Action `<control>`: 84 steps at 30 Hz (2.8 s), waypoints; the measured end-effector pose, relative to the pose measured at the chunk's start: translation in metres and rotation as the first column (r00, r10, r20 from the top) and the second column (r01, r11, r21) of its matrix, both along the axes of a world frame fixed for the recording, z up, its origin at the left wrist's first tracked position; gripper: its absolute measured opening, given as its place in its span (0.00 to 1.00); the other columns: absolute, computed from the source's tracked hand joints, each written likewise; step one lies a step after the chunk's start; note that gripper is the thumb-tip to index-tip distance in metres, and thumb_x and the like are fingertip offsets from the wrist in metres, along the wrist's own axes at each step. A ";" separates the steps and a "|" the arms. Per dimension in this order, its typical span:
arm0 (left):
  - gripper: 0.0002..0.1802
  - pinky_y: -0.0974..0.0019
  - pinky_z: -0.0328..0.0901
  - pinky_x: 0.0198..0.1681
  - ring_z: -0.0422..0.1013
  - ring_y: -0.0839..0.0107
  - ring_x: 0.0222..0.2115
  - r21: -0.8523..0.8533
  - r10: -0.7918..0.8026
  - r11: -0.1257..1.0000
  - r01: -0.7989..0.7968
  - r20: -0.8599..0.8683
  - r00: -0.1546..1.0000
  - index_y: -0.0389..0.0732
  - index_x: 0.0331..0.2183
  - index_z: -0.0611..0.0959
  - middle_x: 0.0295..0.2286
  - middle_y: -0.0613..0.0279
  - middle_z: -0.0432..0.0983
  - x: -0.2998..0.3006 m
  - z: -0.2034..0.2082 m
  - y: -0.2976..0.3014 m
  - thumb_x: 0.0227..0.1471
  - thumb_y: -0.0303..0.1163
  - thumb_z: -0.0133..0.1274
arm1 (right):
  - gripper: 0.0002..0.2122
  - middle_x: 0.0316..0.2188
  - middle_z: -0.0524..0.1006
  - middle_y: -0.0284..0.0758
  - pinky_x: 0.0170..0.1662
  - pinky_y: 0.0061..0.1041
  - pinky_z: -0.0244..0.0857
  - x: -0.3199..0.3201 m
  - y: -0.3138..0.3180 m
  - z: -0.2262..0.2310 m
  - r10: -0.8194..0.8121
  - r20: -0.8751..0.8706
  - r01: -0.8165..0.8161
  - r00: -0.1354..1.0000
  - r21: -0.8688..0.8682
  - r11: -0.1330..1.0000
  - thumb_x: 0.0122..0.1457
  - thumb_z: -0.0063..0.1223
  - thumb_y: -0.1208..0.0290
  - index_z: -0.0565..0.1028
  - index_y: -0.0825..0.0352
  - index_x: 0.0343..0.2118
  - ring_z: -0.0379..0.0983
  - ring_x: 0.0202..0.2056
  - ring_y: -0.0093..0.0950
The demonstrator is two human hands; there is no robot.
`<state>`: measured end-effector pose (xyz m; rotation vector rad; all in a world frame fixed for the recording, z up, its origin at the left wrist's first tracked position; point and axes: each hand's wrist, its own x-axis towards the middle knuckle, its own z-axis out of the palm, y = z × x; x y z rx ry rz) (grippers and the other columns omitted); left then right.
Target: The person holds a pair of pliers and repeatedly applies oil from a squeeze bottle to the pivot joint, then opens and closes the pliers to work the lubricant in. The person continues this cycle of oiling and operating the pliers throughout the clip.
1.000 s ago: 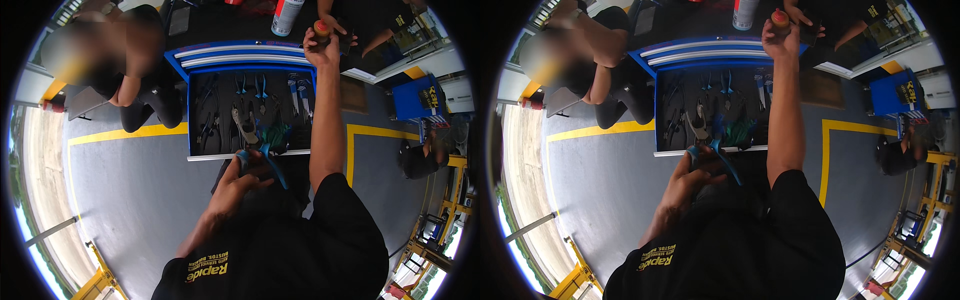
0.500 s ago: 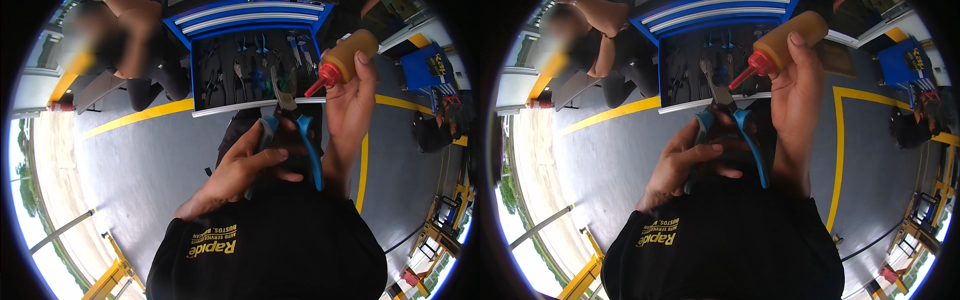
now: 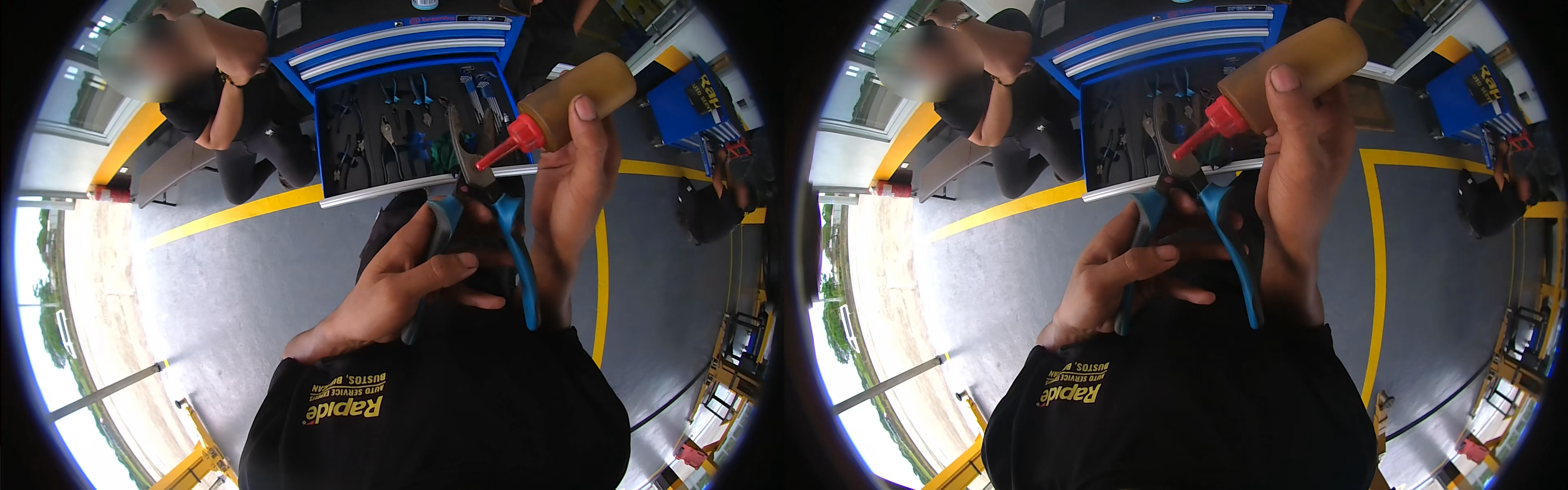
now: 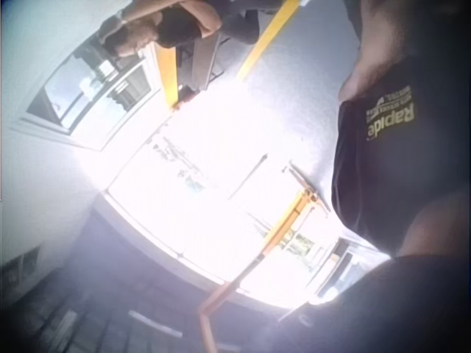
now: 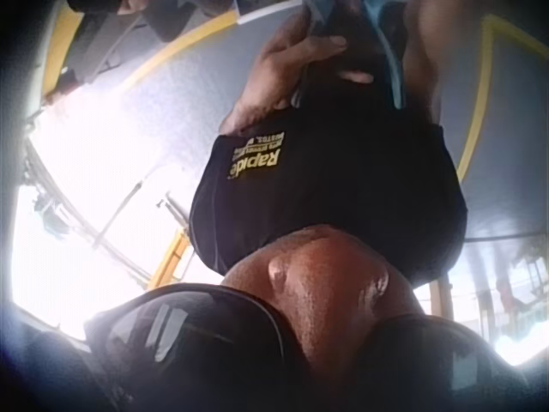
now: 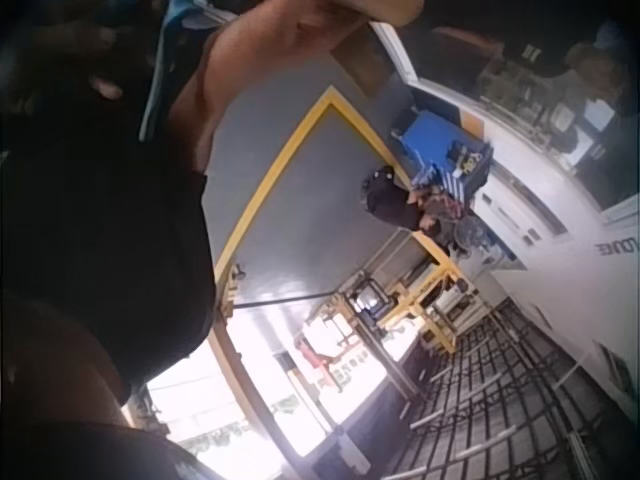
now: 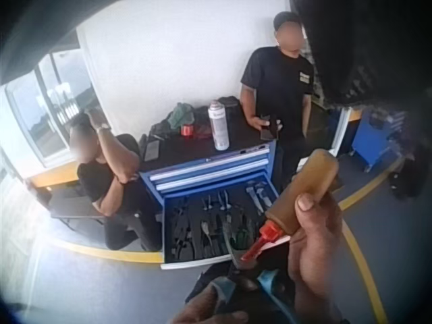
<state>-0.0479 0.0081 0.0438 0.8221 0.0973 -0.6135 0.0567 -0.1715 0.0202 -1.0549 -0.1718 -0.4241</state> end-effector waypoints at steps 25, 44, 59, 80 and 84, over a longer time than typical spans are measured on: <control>0.28 0.48 0.71 0.62 0.68 0.55 0.63 0.050 0.036 0.998 -0.037 0.023 0.999 0.38 0.65 0.64 0.59 0.52 0.66 -0.003 0.002 -0.004 0.66 0.23 0.48 | 0.15 0.43 0.78 0.34 0.51 0.24 0.69 0.003 -0.004 -0.001 -0.032 0.111 0.038 0.993 -0.056 0.998 0.67 0.60 0.69 0.75 0.72 0.52 0.76 0.45 0.22; 0.33 0.49 0.71 0.63 0.67 0.57 0.62 0.031 0.053 0.998 -0.053 0.014 0.999 0.39 0.69 0.60 0.58 0.56 0.64 -0.006 -0.004 -0.006 0.65 0.20 0.46 | 0.18 0.42 0.79 0.34 0.50 0.25 0.71 -0.002 -0.001 0.004 -0.040 0.152 0.054 0.988 -0.090 0.994 0.64 0.66 0.71 0.72 0.71 0.52 0.76 0.43 0.22; 0.34 0.49 0.72 0.62 0.67 0.58 0.62 0.035 0.058 0.998 -0.059 0.018 0.998 0.38 0.69 0.59 0.58 0.56 0.64 -0.006 -0.010 -0.006 0.65 0.20 0.47 | 0.18 0.41 0.79 0.33 0.50 0.24 0.70 -0.004 0.000 0.003 -0.066 0.160 0.083 0.985 -0.103 0.991 0.64 0.66 0.71 0.72 0.70 0.52 0.76 0.43 0.21; 0.32 0.50 0.73 0.61 0.68 0.58 0.62 0.076 0.044 0.996 -0.048 0.049 0.998 0.38 0.68 0.61 0.59 0.55 0.64 -0.003 -0.008 -0.007 0.66 0.21 0.47 | 0.18 0.40 0.80 0.34 0.48 0.24 0.72 -0.002 -0.002 0.003 -0.068 0.195 0.095 0.978 -0.132 0.987 0.63 0.67 0.73 0.72 0.71 0.51 0.77 0.41 0.21; 0.31 0.51 0.73 0.60 0.69 0.57 0.61 0.076 0.043 0.996 -0.047 0.046 0.998 0.38 0.67 0.62 0.58 0.55 0.65 -0.004 -0.007 -0.005 0.66 0.21 0.47 | 0.18 0.41 0.80 0.35 0.46 0.23 0.73 -0.002 0.002 0.005 -0.093 0.196 0.116 0.976 -0.107 0.987 0.63 0.67 0.74 0.72 0.71 0.51 0.77 0.40 0.21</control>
